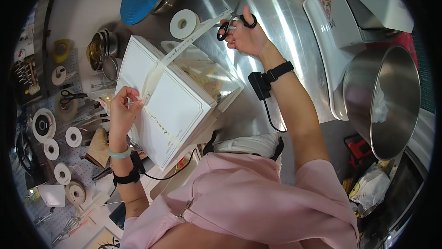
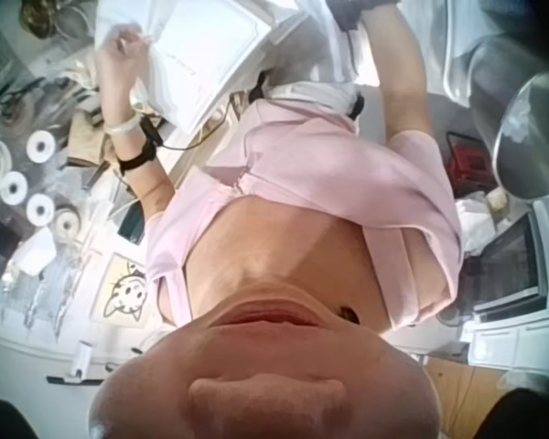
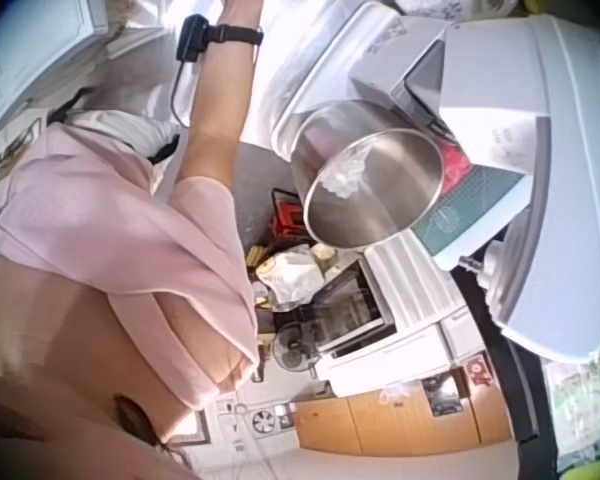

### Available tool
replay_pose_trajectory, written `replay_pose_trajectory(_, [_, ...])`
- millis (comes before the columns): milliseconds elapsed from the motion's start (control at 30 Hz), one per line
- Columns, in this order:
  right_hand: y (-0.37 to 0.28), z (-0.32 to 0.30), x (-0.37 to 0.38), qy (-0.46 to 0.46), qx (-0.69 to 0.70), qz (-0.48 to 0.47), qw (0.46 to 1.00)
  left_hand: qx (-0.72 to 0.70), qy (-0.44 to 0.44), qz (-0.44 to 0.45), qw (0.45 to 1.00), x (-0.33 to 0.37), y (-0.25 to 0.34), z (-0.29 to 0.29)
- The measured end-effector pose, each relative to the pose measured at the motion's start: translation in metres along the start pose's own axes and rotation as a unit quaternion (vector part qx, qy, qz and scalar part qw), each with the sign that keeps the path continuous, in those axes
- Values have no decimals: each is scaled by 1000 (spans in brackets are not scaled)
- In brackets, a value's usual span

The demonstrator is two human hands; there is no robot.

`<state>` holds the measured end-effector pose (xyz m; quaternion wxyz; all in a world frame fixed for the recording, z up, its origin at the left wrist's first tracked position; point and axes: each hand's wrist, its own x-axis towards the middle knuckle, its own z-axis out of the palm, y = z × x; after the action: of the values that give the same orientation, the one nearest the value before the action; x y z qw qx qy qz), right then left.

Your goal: Packing a cake into a white box and tying it with a decorative ribbon.

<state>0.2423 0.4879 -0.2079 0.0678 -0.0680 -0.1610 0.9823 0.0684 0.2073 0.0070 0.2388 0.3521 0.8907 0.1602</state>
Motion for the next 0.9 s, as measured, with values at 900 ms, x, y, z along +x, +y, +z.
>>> replay_pose_trajectory(900, [-17, 22, 9, 157, -83, -117, 977, 20, 12, 25, 999, 0, 3, 1])
